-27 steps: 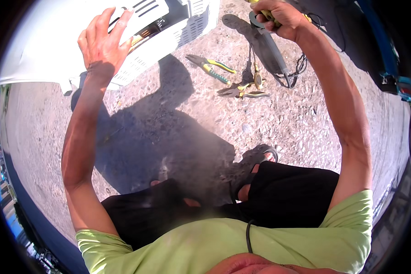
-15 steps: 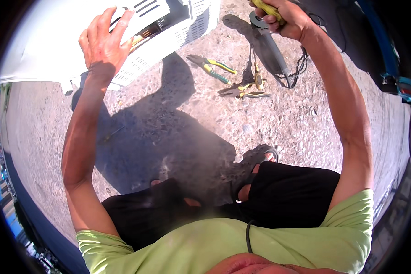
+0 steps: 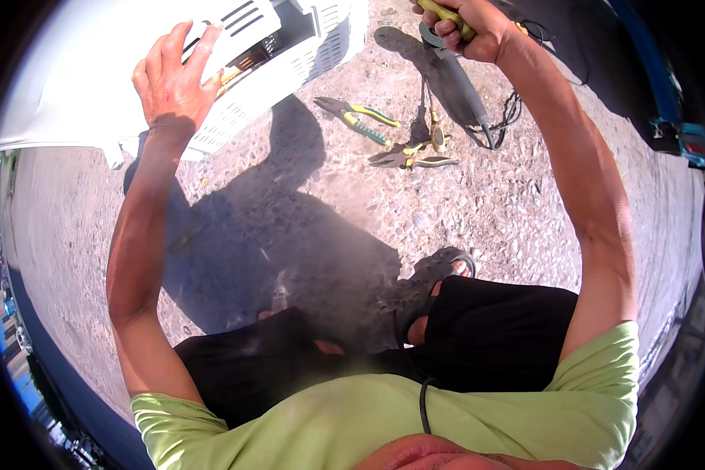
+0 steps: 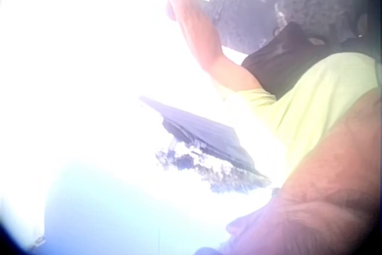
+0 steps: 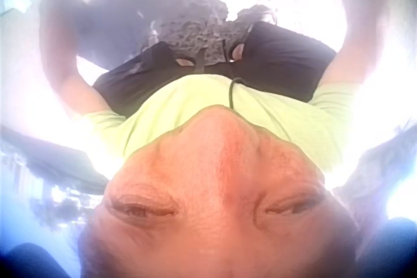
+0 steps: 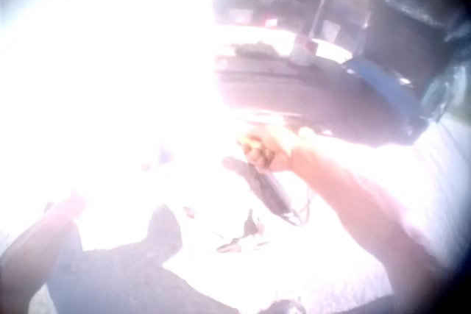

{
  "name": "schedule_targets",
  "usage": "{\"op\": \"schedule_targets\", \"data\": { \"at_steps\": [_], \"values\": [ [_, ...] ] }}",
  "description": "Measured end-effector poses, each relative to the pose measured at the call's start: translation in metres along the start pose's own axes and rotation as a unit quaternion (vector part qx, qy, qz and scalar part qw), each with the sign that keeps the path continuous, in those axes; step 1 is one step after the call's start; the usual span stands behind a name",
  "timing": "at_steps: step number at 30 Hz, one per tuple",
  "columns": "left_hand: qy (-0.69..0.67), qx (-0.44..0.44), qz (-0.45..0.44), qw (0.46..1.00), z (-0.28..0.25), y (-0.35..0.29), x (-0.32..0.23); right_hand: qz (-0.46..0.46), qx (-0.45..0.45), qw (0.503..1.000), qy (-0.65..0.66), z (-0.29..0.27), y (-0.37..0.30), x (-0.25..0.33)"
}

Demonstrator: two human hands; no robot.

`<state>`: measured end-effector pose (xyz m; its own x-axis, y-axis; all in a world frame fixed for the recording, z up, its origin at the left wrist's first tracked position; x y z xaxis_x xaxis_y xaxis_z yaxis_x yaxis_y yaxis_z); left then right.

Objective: The person is repairing a washing machine by using a screwdriver and pliers to manipulate electrical wires and screws on the appliance's exterior panel.

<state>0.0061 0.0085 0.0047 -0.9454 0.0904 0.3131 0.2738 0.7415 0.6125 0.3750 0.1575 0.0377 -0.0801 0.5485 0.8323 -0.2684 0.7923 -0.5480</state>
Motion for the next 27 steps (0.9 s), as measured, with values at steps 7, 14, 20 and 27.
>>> {"op": "schedule_targets", "data": {
  "at_steps": [7, 14, 20, 27],
  "values": [
    [-0.014, -0.005, 0.004, 1.0, 0.001, 0.002, -0.001, -0.231, -0.083, 0.684, -0.687, 0.009, -0.015, -0.001],
    [0.0, -0.003, 0.007, 1.0, 0.001, -0.002, 0.004, -0.036, -0.078, 0.832, -0.548, 0.04, -0.053, 0.015],
    [-0.001, -0.005, 0.001, 1.0, 0.001, -0.002, 0.002, -0.025, -0.046, 0.941, -0.334, 0.016, -0.02, 0.003],
    [-0.006, -0.004, 0.0, 1.0, 0.004, -0.003, 0.002, -0.129, -0.221, 0.759, -0.599, 0.056, -0.072, 0.004]
  ]
}}
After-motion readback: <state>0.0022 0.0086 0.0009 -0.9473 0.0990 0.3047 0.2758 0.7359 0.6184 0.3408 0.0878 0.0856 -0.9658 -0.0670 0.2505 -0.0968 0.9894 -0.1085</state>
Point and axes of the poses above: each hand's wrist, its own y-axis towards the middle knuckle, its own z-axis out of the palm, x = y × z, the point moved 1 cm from there along y, towards the middle knuckle, and after that the axes turned 4 degrees about -x, right-handed, at the moved point
